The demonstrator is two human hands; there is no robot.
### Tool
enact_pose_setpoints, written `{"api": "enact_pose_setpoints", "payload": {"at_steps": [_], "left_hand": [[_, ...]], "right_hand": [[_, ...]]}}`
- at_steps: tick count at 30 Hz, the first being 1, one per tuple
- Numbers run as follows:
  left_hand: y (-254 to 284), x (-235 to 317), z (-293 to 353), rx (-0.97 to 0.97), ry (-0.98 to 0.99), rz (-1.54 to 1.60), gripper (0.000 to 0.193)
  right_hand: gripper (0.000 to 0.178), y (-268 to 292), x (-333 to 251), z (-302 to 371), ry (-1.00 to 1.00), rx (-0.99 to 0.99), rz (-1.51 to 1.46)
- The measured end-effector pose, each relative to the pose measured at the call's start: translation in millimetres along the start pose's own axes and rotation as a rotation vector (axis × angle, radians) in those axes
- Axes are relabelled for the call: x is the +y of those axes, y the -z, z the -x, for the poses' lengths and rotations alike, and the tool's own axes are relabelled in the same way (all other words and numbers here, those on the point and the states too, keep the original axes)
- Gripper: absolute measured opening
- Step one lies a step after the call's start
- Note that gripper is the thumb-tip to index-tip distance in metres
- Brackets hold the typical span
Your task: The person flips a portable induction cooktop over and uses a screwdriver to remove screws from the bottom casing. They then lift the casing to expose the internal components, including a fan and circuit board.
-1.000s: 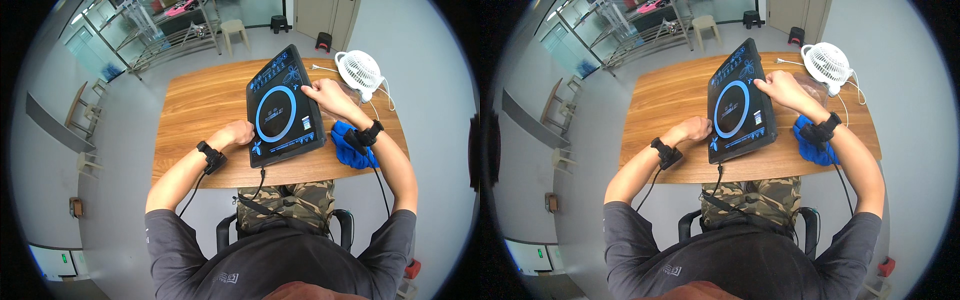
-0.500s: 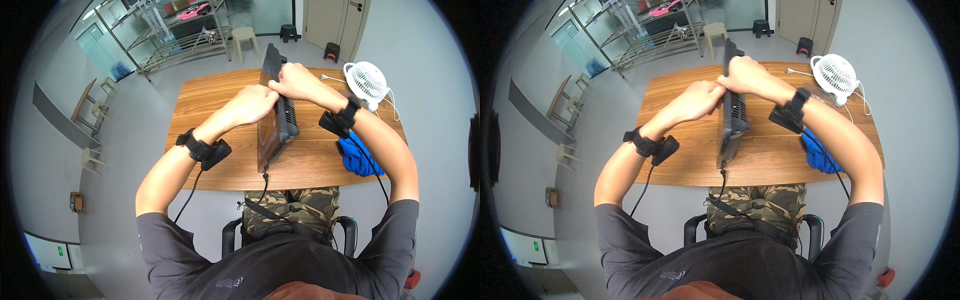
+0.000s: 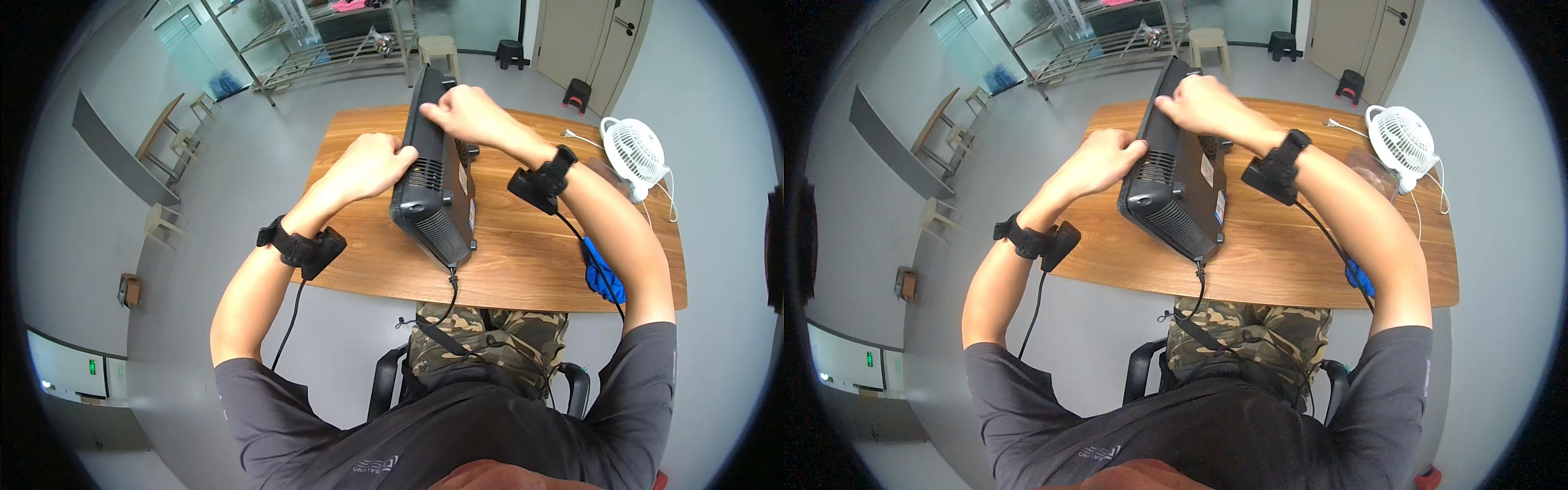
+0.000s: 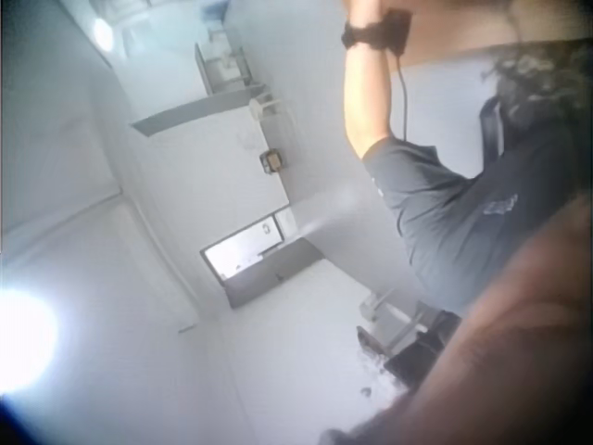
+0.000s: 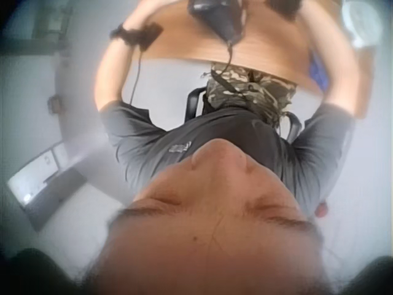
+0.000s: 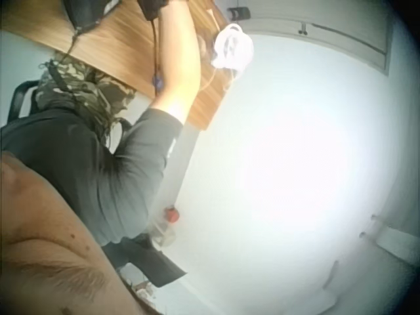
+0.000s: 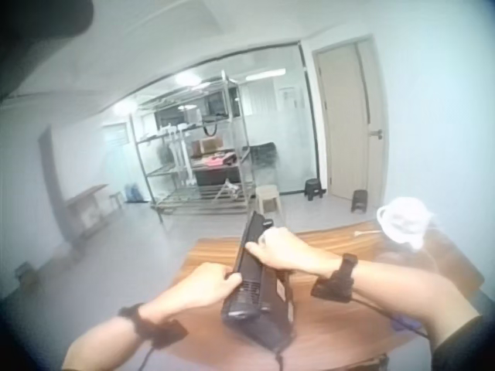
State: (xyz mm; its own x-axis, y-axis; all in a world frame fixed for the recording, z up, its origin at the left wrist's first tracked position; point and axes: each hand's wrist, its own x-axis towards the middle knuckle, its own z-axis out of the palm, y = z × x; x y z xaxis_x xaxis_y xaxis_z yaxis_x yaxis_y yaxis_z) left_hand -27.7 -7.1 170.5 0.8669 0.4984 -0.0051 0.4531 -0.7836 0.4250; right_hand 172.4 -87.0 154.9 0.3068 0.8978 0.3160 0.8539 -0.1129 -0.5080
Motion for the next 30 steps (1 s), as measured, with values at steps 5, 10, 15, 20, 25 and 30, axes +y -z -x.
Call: {"api": "enact_pose_setpoints", "payload": {"at_steps": [5, 10, 15, 20, 25, 30], "left_hand": [[0, -45, 5, 0.053, 0.092, 0.117, 0.047], [-9, -118, 7, 0.111, 0.264, 0.198, 0.039], [-39, -175, -6, -0.033, 0.409, 0.178, 0.044], [-76, -223, -14, -0.103, 0.511, 0.195, 0.071], [-81, -191, -5, -0.208, 0.491, 0.13, 0.085], [-76, -185, -7, -0.324, 0.482, 0.136, 0.086]], "right_hand": [[0.056, -10, 78, 24, -0.174, -0.096, 0.14], [0.072, -82, 138, 63, -0.269, -0.287, 0.226], [0.087, -108, 151, 82, -0.324, -0.534, 0.018], [0.088, -127, 144, 84, -0.361, -0.604, -0.135], [0.084, -122, 128, 84, -0.47, -0.67, -0.212], [0.078, -110, 120, 87, -0.595, -0.658, -0.256]]}}
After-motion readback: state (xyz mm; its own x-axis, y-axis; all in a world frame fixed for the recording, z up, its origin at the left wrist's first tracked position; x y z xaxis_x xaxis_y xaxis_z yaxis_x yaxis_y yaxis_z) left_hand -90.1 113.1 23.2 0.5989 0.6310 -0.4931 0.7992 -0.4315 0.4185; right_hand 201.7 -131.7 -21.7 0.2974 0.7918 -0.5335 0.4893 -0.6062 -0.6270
